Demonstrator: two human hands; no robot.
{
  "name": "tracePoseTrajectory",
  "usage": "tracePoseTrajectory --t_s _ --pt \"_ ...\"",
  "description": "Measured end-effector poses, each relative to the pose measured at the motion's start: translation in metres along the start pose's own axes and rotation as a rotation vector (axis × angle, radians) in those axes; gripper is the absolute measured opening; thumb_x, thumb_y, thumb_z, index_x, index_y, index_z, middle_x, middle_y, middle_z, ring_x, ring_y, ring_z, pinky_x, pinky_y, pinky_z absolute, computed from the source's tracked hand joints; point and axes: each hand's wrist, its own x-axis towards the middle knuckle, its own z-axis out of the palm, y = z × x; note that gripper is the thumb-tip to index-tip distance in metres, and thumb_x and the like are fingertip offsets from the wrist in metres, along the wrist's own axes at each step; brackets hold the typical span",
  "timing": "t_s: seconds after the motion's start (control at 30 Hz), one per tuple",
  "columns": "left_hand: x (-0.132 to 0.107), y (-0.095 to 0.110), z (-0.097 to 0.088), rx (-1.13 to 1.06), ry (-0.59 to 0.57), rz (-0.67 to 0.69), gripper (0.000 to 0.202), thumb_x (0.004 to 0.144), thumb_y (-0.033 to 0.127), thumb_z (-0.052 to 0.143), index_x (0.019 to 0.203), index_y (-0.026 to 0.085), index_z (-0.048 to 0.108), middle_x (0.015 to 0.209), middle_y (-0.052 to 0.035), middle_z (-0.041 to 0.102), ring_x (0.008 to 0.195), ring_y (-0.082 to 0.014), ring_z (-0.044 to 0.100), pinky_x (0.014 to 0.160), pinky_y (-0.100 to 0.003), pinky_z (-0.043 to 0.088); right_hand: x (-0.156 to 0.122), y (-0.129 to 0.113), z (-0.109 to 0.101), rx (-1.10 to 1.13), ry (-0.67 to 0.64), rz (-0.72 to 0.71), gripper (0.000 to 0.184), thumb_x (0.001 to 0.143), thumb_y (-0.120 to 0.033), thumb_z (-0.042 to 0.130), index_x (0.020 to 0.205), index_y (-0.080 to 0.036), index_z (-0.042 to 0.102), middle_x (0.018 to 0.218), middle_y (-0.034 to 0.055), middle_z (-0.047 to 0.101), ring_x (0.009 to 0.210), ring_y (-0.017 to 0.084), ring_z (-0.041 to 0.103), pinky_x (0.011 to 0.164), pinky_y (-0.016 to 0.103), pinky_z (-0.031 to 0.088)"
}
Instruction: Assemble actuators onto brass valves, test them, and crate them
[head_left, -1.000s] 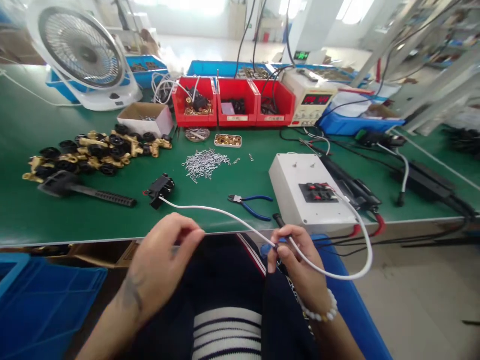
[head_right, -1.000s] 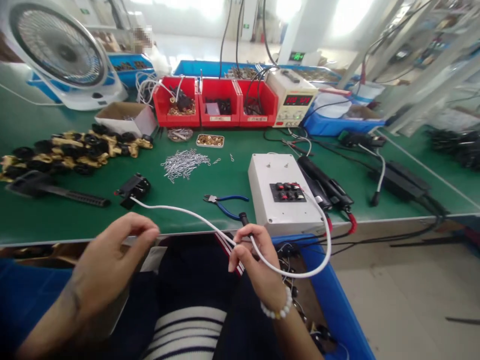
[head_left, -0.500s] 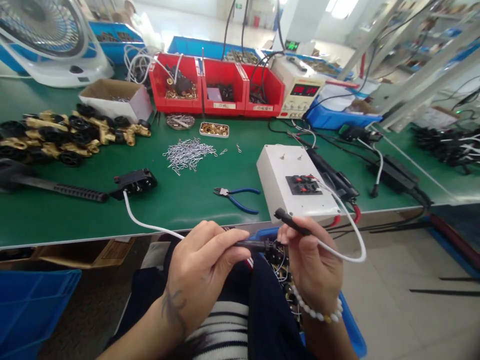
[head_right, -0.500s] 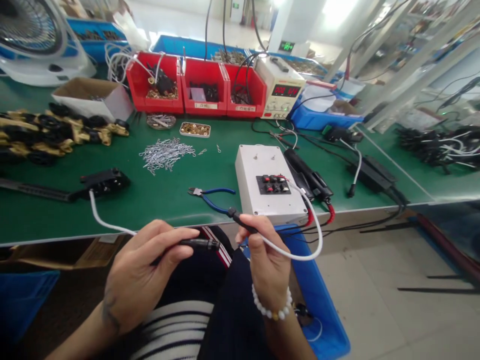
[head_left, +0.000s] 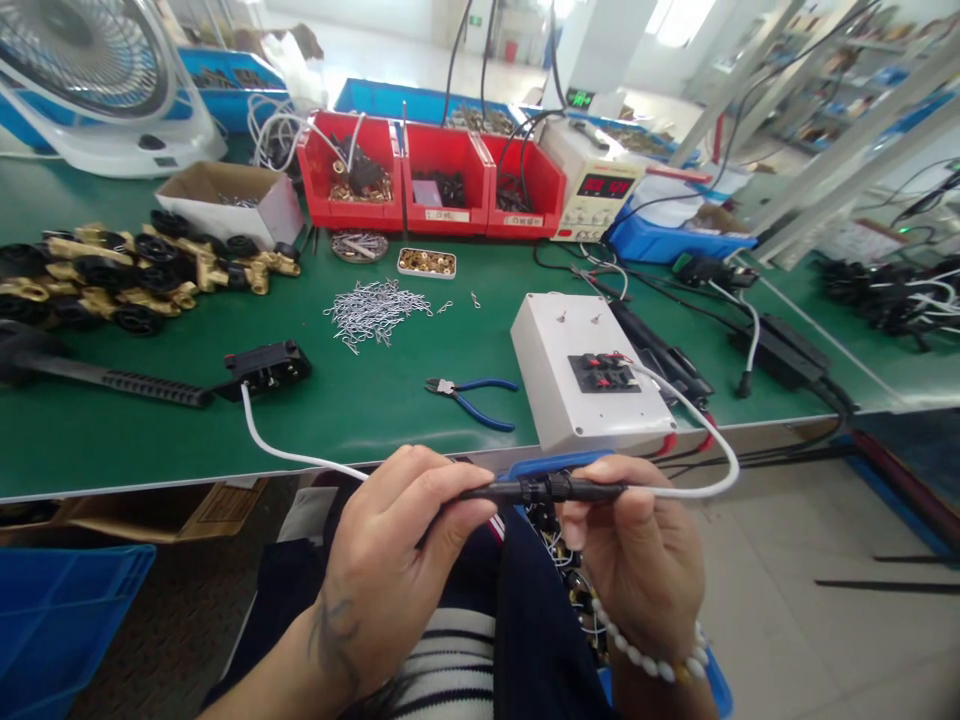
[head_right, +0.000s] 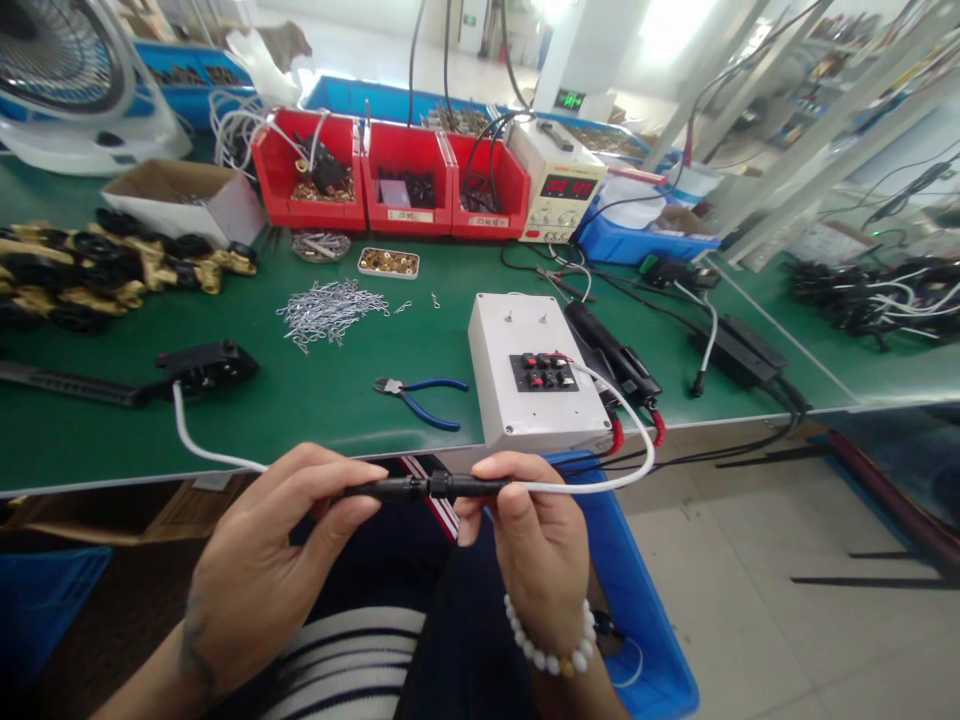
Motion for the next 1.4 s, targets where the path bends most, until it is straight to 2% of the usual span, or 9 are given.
tracePoseTrajectory --t_s 0.5,0.6,0.8,0.87,1.0,1.07,1.17,1.27,1.4 --pt "0.002 -0.001 -0.004 0.052 -0.252 -0.059 0.037 0.105 0.027 0.037 0.070 0.021 0.050 0.065 0.0035 0.053 0.059 -0.0125 0.050 0.058 -0.027 0.038 0.009 -0.008 -0.016 -0.070 -0.239 0.002 0.016 0.097 -0.034 0.063 0.102 -0.025 0.074 0.074 0.0000 0.065 0.061 0.010 0.061 0.057 0.021 0.050" --pt "0.002 -0.003 -0.003 0.118 -0.218 -0.036 0.040 0.106 0.029 0.034 0.070 0.021 0.050 0.064 0.0026 0.053 0.059 -0.0133 0.050 0.057 -0.028 0.037 0.009 -0.004 -0.014 -0.071 -0.220 0.012 0.015 0.097 -0.035 0.063 0.103 -0.026 0.074 0.074 -0.0009 0.065 0.060 0.009 0.062 0.057 0.020 0.049" --pt "0.001 -0.009 0.003 0.173 -0.367 -0.026 0.044 0.105 0.037 0.034 0.077 0.019 0.061 0.073 -0.0007 0.062 0.067 -0.0155 0.059 0.061 -0.027 0.045 0.000 0.021 -0.031 -0.149 -0.260 0.367 0.039 0.100 -0.051 0.051 0.101 -0.018 0.073 0.075 0.0043 0.070 0.061 0.012 0.062 0.060 0.023 0.050" --pt "0.003 -0.025 -0.006 0.218 -0.257 -0.061 0.038 0.104 0.042 0.038 0.095 0.019 0.067 0.090 -0.0043 0.067 0.086 -0.0184 0.063 0.076 -0.029 0.051 -0.003 0.027 -0.045 -0.317 -0.470 0.579 0.053 0.098 -0.059 0.048 0.091 -0.013 0.073 0.073 0.0070 0.070 0.058 0.012 0.060 0.057 0.023 0.048" --pt "0.012 -0.087 -0.051 0.544 0.279 -0.264 0.048 0.099 0.047 0.044 0.121 0.009 0.062 0.124 -0.0199 0.061 0.123 -0.0325 0.053 0.110 -0.047 0.039 0.004 0.012 -0.063 -0.571 -0.923 0.768 0.051 0.093 -0.061 0.054 0.086 -0.014 0.071 0.074 0.0065 0.070 0.057 0.013 0.060 0.054 0.023 0.046" --pt "0.016 -0.122 -0.070 0.591 0.318 -0.449 0.055 0.093 0.050 0.046 0.129 0.009 0.057 0.135 -0.0224 0.054 0.134 -0.0377 0.044 0.116 -0.054 0.030 0.021 -0.006 -0.063 -0.628 -0.861 0.626 0.044 0.094 -0.057 0.055 0.088 -0.016 0.071 0.075 0.0051 0.070 0.063 0.014 0.063 0.059 0.025 0.050" --pt "0.019 -0.152 -0.080 0.478 0.180 -0.570 0.048 0.090 0.049 0.046 0.122 0.016 0.062 0.122 -0.0162 0.063 0.122 -0.0351 0.055 0.110 -0.054 0.039 0.066 -0.028 -0.054 -0.784 -0.436 0.202 0.036 0.094 -0.051 0.056 0.089 -0.019 0.072 0.077 0.0049 0.070 0.073 0.016 0.066 0.069 0.027 0.053" --pt "0.015 -0.147 -0.068 0.436 0.141 -0.526 0.048 0.083 0.048 0.060 0.121 0.019 0.063 0.117 -0.0115 0.064 0.113 -0.0297 0.061 0.105 -0.047 0.046 0.126 -0.031 -0.044 -1.009 -0.020 -0.082 0.026 0.095 -0.036 0.059 0.102 -0.015 0.073 0.096 0.0095 0.074 0.085 0.016 0.067 0.082 0.029 0.050" --pt "-0.001 -0.118 -0.046 0.236 0.196 -0.399 0.065 0.078 0.044 0.076 0.133 0.020 0.052 0.120 -0.0091 0.062 0.110 -0.0264 0.063 0.102 -0.045 0.050 0.185 -0.010 -0.034 -1.212 0.000 0.002 0.029 0.096 -0.023 0.059 0.118 -0.008 0.071 0.112 0.0141 0.072 0.095 0.015 0.066 0.088 0.028 0.045"
